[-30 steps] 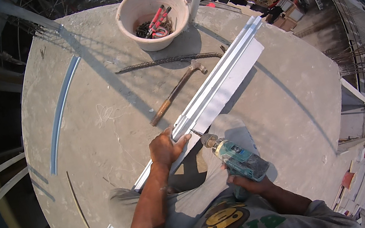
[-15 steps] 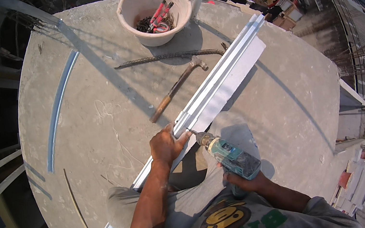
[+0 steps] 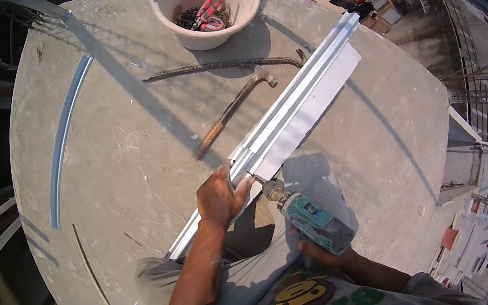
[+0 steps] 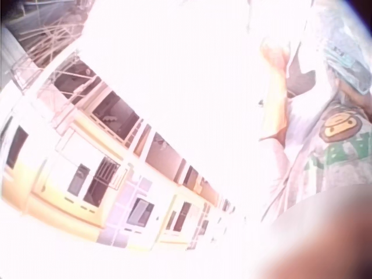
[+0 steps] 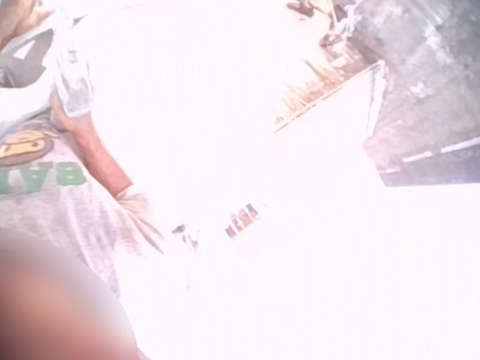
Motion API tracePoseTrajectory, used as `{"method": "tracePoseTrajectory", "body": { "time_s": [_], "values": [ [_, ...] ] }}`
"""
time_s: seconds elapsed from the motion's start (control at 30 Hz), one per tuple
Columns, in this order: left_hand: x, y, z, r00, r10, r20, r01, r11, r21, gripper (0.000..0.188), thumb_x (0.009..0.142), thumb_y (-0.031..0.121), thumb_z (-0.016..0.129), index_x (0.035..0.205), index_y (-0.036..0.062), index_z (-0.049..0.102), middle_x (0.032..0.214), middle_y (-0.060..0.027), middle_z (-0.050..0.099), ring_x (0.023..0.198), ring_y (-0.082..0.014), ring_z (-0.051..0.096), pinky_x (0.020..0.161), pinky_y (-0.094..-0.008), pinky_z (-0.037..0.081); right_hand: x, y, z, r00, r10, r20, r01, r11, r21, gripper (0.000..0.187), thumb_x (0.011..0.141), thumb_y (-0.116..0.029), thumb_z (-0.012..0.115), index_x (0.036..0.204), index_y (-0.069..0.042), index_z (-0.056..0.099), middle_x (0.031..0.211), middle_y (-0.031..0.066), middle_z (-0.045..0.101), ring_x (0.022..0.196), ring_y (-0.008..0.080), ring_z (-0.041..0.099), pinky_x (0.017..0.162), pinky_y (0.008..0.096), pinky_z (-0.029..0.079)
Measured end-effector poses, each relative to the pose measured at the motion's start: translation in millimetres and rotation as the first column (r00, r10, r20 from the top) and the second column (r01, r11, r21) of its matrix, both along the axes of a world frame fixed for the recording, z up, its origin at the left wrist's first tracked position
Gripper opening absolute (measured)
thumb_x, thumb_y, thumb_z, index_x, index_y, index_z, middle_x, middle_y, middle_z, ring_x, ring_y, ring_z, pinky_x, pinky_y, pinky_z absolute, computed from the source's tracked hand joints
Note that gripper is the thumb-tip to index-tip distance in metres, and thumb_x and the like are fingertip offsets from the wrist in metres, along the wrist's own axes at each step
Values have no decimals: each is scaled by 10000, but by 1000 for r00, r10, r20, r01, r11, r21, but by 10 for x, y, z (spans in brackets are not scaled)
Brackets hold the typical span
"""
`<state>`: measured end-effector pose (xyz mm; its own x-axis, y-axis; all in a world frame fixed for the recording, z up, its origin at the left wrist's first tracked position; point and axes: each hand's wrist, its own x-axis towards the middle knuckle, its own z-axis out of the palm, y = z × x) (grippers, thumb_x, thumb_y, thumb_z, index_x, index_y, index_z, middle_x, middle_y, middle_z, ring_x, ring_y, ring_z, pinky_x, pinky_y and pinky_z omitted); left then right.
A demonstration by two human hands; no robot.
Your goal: The person uses a cordless drill to fasten screws into aluminum profiles laid on a white board. He repeatedly picks screws from a bucket, aligns the profiles, and drives screws to join them. A second worker is visible nearby.
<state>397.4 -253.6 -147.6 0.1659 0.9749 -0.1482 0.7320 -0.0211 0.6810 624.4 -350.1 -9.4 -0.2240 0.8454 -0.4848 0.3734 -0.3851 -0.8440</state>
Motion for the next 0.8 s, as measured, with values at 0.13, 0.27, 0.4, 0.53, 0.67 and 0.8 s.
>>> {"method": "tracePoseTrajectory", "body": {
  "time_s": [0.13, 0.27, 0.4, 0.53, 0.67, 0.8],
  "values": [
    [-42, 8, 0, 992, 0, 129, 1, 1000, -9, 690, 806, 448, 782, 1239, -60, 606, 1022, -268, 696, 924, -387, 704, 800, -402, 568, 10, -65, -8, 995, -92, -46, 87, 991, -103, 349, 901, -87, 684, 1239, -49, 603, 1156, 65, 641, 1079, 171, 598, 934, 344, 478],
    [-63, 41, 12, 975, -4, 221, 12, 999, -34, 654, 785, 382, 818, 1229, -53, 615, 1024, -266, 695, 904, -397, 706, 789, -414, 566, 74, -23, 38, 991, -114, -72, 99, 977, -188, 336, 904, -88, 685, 1227, -48, 604, 1144, 57, 641, 1051, 162, 602, 893, 331, 489],
    [-39, 26, 49, 989, 13, 146, -10, 1000, -24, 646, 784, 398, 816, 1220, -37, 624, 1009, -251, 700, 895, -392, 707, 782, -415, 566, 52, 54, 51, 999, -35, -11, 34, 996, -85, 407, 835, -87, 690, 1211, -8, 560, 1093, 137, 626, 967, 266, 648, 861, 372, 519],
    [-6, 10, 78, 993, 40, 113, -34, 998, -51, 632, 784, 408, 813, 1205, -29, 636, 985, -240, 703, 879, -386, 708, 768, -414, 566, -14, 127, 87, 991, 70, 116, -81, 992, 93, 342, 888, -127, 665, 1204, -32, 576, 1081, 115, 634, 981, 249, 638, 867, 363, 506],
    [10, 22, 116, 996, 55, 75, -49, 996, -74, 617, 787, 409, 809, 1189, -30, 647, 971, -236, 704, 870, -385, 708, 766, -412, 565, -18, 188, 217, 999, -37, 14, 38, 995, -94, 317, 915, -147, 659, 1206, -54, 575, 1085, 92, 641, 1008, 220, 627, 879, 356, 496],
    [24, 43, 146, 993, 68, 94, -63, 996, -56, 617, 785, 406, 808, 1187, -35, 651, 977, -238, 705, 877, -384, 708, 776, -413, 565, -28, 227, 274, 998, -60, 1, 60, 988, -142, 295, 917, -144, 664, 1190, -64, 589, 1065, 76, 647, 1003, 195, 628, 883, 345, 497]
  ]
}}
